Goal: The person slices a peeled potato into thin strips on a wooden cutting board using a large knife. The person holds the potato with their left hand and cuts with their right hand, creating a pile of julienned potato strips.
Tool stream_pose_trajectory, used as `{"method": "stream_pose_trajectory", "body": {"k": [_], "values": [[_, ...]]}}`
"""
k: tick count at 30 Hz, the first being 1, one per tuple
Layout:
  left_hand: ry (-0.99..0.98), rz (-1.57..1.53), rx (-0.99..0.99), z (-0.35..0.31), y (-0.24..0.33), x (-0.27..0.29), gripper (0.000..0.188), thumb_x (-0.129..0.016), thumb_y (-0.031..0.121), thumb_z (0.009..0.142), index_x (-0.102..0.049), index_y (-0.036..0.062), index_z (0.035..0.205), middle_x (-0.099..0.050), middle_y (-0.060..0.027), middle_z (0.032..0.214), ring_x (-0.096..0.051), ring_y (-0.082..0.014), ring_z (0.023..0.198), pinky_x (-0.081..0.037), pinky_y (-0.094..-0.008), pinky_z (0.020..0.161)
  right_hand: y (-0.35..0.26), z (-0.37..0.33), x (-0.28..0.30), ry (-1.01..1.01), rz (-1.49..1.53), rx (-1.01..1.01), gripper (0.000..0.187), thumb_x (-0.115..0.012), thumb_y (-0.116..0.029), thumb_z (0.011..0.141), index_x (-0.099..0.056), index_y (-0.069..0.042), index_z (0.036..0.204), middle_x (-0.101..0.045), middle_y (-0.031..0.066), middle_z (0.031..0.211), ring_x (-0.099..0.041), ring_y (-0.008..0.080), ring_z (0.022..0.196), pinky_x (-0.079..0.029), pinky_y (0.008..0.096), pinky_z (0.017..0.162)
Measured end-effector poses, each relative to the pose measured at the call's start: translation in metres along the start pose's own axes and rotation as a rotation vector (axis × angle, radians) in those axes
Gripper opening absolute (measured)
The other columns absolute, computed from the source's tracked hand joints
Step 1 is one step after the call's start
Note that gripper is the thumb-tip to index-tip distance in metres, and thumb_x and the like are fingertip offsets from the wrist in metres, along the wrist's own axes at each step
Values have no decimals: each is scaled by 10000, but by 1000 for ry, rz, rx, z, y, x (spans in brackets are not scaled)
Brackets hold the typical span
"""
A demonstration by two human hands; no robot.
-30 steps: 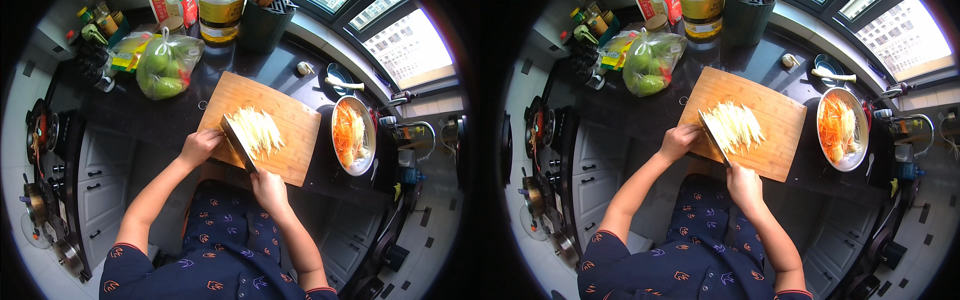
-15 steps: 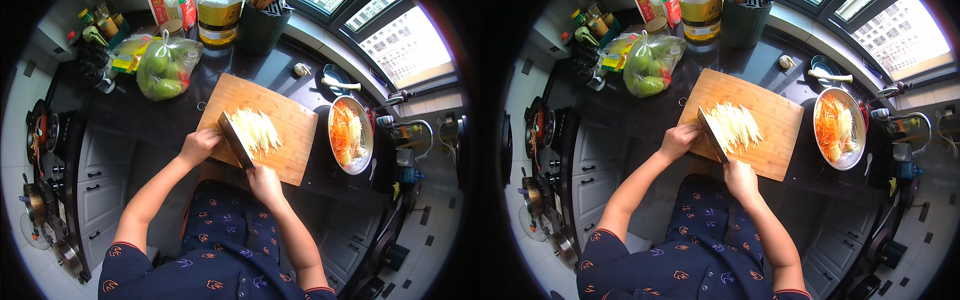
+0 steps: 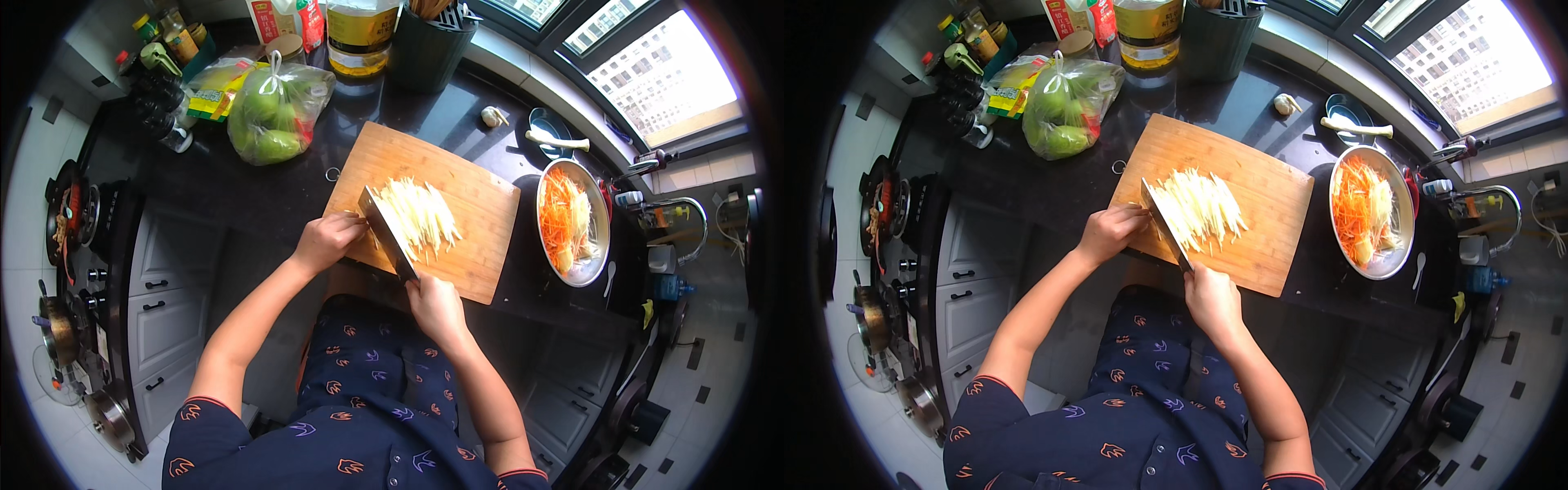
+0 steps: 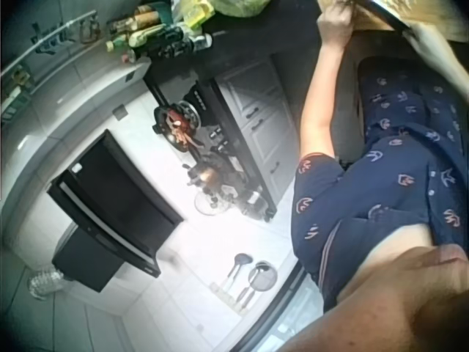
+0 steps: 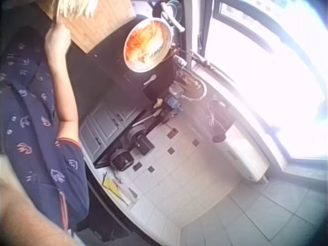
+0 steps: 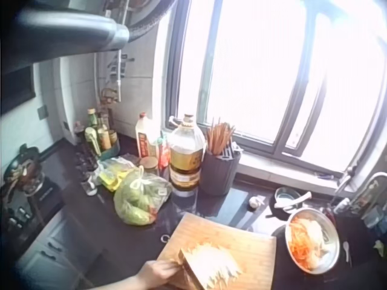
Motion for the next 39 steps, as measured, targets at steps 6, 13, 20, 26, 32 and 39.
{"method": "stream_pose_trajectory", "body": {"k": [6,13,20,26,32,39], "values": [[-10,11,-14,1,1,-2,155,-736,105,801,-771,126,950,-766,-31,1007,-741,-209,979,-610,-330,753,0,0,-4,-9,-23,-18,191,-612,-199,959,-690,-42,1035,-701,265,822,-691,475,828,-566,555,766],[-4,9,8,1,6,3,198,-736,91,797,-770,124,989,-760,-29,1017,-732,-214,999,-612,-335,788,3,0,-8,-27,-15,-49,205,-612,-200,960,-695,-34,1048,-703,274,840,-691,476,830,-566,555,772],[27,-11,124,-10,19,19,196,-753,81,815,-767,106,1009,-750,-41,1069,-720,-235,1022,-606,-349,832,23,12,-4,-23,47,-85,264,-654,-254,944,-723,1,937,-718,258,887,-696,454,893,-551,530,809],[15,-52,238,-22,23,31,196,-762,85,846,-773,109,1040,-744,-47,1119,-701,-250,1057,-595,-357,856,53,22,14,65,95,-119,265,-683,-244,928,-712,18,946,-717,260,892,-698,443,898,-548,512,802],[-114,-107,397,-28,21,44,334,-791,107,828,-739,101,1158,-700,-71,1244,-660,-283,1135,-570,-384,928,45,16,18,158,73,-112,236,-658,-226,948,-711,-4,1009,-724,240,913,-698,437,894,-548,504,803],[-256,-188,424,-25,5,46,551,-864,57,731,-696,94,1254,-646,-102,1321,-659,-281,1136,-588,-372,919,29,4,4,52,32,-107,224,-632,-229,956,-712,-36,1037,-718,245,911,-688,449,895,-546,521,810]]}}
Point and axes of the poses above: each hand's wrist, its own z-axis towards the middle knuckle, its own x-axis out of the back of the hand, y = z × x, the point moved 2 cm from there along z, towards the middle knuckle
